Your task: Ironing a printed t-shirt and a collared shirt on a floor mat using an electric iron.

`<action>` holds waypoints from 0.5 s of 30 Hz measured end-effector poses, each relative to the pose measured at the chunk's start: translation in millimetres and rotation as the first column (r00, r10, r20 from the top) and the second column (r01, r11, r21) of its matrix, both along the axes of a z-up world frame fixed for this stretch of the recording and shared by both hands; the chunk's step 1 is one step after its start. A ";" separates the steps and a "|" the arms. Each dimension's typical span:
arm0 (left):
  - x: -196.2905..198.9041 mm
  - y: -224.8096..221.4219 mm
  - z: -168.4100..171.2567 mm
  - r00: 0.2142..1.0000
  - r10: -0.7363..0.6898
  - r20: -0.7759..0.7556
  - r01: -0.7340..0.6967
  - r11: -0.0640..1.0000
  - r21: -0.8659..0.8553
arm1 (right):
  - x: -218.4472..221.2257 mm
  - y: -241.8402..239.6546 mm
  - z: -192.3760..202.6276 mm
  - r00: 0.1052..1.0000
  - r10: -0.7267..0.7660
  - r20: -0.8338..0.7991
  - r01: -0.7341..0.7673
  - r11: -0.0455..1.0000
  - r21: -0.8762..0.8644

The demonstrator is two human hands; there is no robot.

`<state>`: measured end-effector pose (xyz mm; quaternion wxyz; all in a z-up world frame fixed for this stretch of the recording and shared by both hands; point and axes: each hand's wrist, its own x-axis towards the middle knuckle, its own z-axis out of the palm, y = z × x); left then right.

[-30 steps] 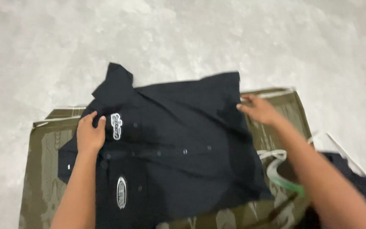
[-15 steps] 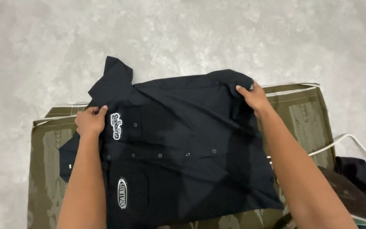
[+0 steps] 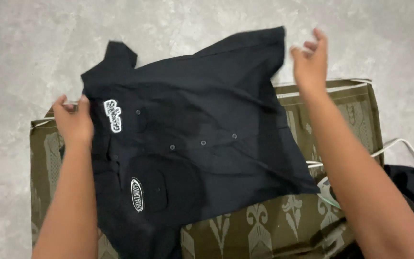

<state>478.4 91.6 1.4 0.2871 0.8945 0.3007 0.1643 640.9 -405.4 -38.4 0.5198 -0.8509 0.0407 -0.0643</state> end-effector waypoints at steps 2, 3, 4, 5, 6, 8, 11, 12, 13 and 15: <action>-52.1 -42.3 25.8 0.991 -0.124 -0.048 0.130 0.981 0.143 | -53.1 16.2 22.4 0.989 0.096 -0.109 -0.111 0.983 -0.149; -75.2 -63.7 36.4 0.965 -0.242 -0.102 0.261 0.928 0.266 | -78.7 22.6 35.6 0.959 0.172 -0.225 -0.234 0.929 -0.288; -107.8 -70.8 32.2 0.961 -0.255 -0.103 0.274 0.927 0.256 | -98.2 22.3 31.5 0.960 0.157 -0.230 -0.223 0.929 -0.296; -140.1 -79.0 27.3 0.964 -0.177 -0.200 0.231 0.927 0.294 | -116.5 20.8 27.1 0.939 0.255 -0.232 -0.330 0.862 -0.384; -172.9 -86.8 22.5 0.952 -0.092 -0.291 0.193 0.921 0.337 | -135.0 19.3 22.7 0.904 0.349 -0.246 -0.426 0.775 -0.466; -241.9 -78.2 -15.0 0.960 0.020 -0.281 0.097 0.913 0.397 | -140.3 7.7 -1.2 0.932 0.235 -0.277 -0.335 0.852 -0.403; -339.5 -56.8 -86.5 0.971 0.156 -0.180 -0.076 0.919 0.387 | -131.8 -11.7 -41.0 0.948 0.067 -0.312 -0.163 0.942 -0.295; -369.3 -45.2 -111.2 0.980 0.177 -0.086 -0.143 0.940 0.308 | -126.3 -16.9 -54.5 0.952 0.003 -0.305 -0.083 0.965 -0.250; -372.3 -45.2 -117.3 0.981 0.175 -0.081 -0.142 0.940 0.311 | -120.7 -17.6 -52.6 0.954 0.001 -0.301 -0.079 0.966 -0.247; -376.1 -44.2 -129.6 0.951 0.309 0.001 -0.300 0.923 0.240 | -108.4 -19.0 -47.2 0.909 -0.052 -0.413 0.017 0.996 -0.089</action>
